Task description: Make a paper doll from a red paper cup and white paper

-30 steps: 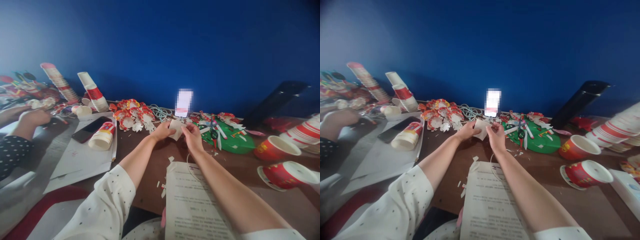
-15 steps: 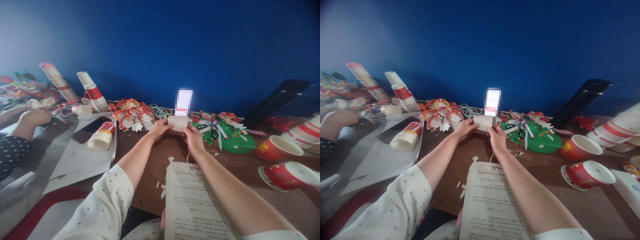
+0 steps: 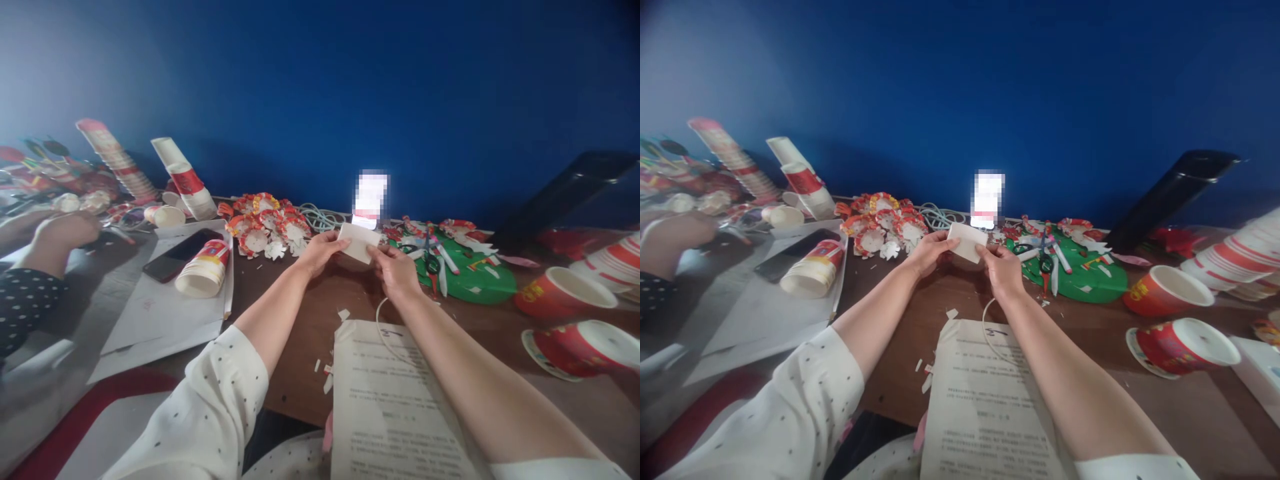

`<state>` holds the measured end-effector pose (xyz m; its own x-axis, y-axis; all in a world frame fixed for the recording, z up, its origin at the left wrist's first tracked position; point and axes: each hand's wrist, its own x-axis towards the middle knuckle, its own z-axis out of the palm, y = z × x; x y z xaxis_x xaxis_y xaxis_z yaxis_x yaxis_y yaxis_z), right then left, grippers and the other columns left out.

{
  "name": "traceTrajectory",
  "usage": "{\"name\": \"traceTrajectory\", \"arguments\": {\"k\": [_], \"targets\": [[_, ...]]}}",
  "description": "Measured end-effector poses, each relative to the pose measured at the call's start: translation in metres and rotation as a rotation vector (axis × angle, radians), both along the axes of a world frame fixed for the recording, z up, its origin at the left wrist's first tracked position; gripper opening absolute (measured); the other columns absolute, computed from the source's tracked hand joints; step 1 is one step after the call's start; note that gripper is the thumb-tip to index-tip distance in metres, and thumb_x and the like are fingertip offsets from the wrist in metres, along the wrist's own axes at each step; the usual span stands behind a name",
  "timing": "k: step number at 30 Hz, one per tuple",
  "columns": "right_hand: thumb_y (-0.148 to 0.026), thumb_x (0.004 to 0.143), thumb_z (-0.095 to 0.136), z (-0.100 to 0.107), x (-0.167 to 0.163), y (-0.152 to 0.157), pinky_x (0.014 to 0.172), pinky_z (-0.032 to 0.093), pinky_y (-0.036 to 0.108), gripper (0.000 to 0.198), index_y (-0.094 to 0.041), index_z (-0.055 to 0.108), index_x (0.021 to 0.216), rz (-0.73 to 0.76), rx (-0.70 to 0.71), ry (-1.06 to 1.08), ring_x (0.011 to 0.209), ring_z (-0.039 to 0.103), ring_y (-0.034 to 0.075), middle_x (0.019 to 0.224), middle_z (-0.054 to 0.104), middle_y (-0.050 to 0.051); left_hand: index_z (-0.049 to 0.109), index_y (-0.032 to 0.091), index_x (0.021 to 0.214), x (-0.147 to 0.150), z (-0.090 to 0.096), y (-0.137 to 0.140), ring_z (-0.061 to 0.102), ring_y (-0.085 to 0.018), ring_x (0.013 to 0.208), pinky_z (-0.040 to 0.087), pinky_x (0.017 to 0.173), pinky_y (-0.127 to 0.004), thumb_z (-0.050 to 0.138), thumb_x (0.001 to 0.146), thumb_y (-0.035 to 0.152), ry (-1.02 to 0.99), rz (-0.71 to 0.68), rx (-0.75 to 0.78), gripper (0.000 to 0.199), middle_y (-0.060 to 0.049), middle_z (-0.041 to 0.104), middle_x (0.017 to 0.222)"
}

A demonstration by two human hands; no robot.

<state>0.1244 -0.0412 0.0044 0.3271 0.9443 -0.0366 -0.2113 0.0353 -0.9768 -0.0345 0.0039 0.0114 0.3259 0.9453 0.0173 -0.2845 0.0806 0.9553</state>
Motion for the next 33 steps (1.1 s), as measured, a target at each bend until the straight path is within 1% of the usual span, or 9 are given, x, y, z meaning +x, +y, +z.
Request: {"name": "traceTrajectory", "arguments": {"k": [4, 7, 10, 14, 20, 27, 29, 31, 33], "targets": [[-0.044, 0.055, 0.079, 0.003, -0.002, -0.006, 0.038, 0.023, 0.022, 0.034, -0.019, 0.058, 0.062, 0.142, 0.015, -0.144, 0.040, 0.034, 0.007, 0.044, 0.044, -0.007, 0.069, 0.011, 0.089, 0.002, 0.002, -0.005, 0.064, -0.017, 0.071, 0.050, 0.071, -0.030, 0.080, 0.060, 0.035, 0.012, -0.071, -0.064, 0.039, -0.008, 0.070, 0.082], [-0.047, 0.060, 0.076, 0.003, -0.002, -0.009, 0.042, 0.031, 0.022, 0.032, -0.019, 0.061, 0.066, 0.159, 0.041, -0.223, 0.044, 0.041, 0.008, 0.050, 0.051, -0.005, 0.070, 0.011, 0.087, 0.001, -0.003, -0.004, 0.065, -0.018, 0.073, 0.051, 0.075, -0.033, 0.079, 0.062, 0.034, 0.066, -0.051, -0.023, 0.036, -0.010, 0.071, 0.084], [-0.047, 0.063, 0.074, 0.001, -0.001, -0.008, 0.055, 0.045, 0.025, 0.031, -0.022, 0.065, 0.079, 0.163, 0.085, -0.127, 0.057, 0.055, 0.012, 0.067, 0.063, -0.003, 0.070, 0.011, 0.093, 0.000, -0.007, -0.003, 0.065, -0.019, 0.074, 0.051, 0.077, -0.034, 0.077, 0.065, 0.035, 0.129, -0.076, 0.024, 0.037, -0.011, 0.070, 0.088], [-0.039, 0.061, 0.077, -0.002, -0.003, -0.005, 0.065, 0.050, 0.031, 0.029, -0.023, 0.061, 0.079, 0.233, 0.109, 0.092, 0.066, 0.060, 0.014, 0.074, 0.064, -0.003, 0.070, 0.013, 0.089, 0.003, -0.008, -0.003, 0.065, -0.019, 0.074, 0.051, 0.072, -0.031, 0.074, 0.067, 0.041, 0.177, -0.041, 0.025, 0.036, -0.011, 0.070, 0.088], [-0.036, 0.059, 0.077, -0.001, -0.011, -0.004, 0.052, 0.044, 0.026, 0.029, -0.020, 0.057, 0.073, 0.188, 0.083, 0.139, 0.051, 0.052, 0.010, 0.062, 0.059, -0.005, 0.072, 0.016, 0.088, 0.004, -0.003, -0.003, 0.064, -0.019, 0.067, 0.047, 0.061, -0.027, 0.070, 0.068, 0.049, 0.366, 0.098, 0.095, 0.039, -0.009, 0.070, 0.077], [-0.026, 0.061, 0.070, 0.002, -0.015, -0.005, 0.038, 0.030, 0.021, 0.027, -0.022, 0.043, 0.065, 0.162, 0.056, 0.063, 0.041, 0.043, 0.008, 0.048, 0.049, -0.007, 0.071, 0.014, 0.078, 0.006, -0.001, -0.009, 0.059, -0.014, 0.061, 0.043, 0.058, -0.023, 0.063, 0.074, 0.049, 0.482, 0.029, 0.231, 0.036, -0.005, 0.066, 0.068], [-0.021, 0.059, 0.068, 0.003, -0.013, -0.004, 0.036, 0.025, 0.019, 0.033, -0.023, 0.035, 0.062, 0.147, 0.067, 0.074, 0.039, 0.036, 0.007, 0.045, 0.039, -0.010, 0.070, 0.014, 0.075, 0.004, 0.000, -0.008, 0.060, -0.014, 0.062, 0.043, 0.058, -0.024, 0.063, 0.074, 0.050, 0.505, 0.072, 0.203, 0.036, -0.005, 0.066, 0.067], [-0.019, 0.058, 0.065, 0.006, -0.003, -0.002, 0.036, 0.023, 0.019, 0.036, -0.023, 0.029, 0.061, 0.092, 0.058, 0.036, 0.039, 0.031, 0.006, 0.045, 0.029, -0.011, 0.069, 0.014, 0.078, -0.001, 0.002, -0.005, 0.061, -0.016, 0.064, 0.044, 0.059, -0.025, 0.063, 0.074, 0.050, 0.503, 0.185, 0.120, 0.037, -0.007, 0.068, 0.071], [-0.020, 0.060, 0.062, 0.012, 0.017, 0.001, 0.038, 0.026, 0.020, 0.032, -0.023, 0.030, 0.062, -0.059, 0.019, -0.155, 0.041, 0.033, 0.007, 0.047, 0.030, -0.010, 0.068, 0.015, 0.084, -0.007, 0.003, -0.002, 0.063, -0.017, 0.068, 0.045, 0.060, -0.025, 0.061, 0.076, 0.052, 0.506, 0.269, 0.053, 0.038, -0.009, 0.069, 0.077]]}}
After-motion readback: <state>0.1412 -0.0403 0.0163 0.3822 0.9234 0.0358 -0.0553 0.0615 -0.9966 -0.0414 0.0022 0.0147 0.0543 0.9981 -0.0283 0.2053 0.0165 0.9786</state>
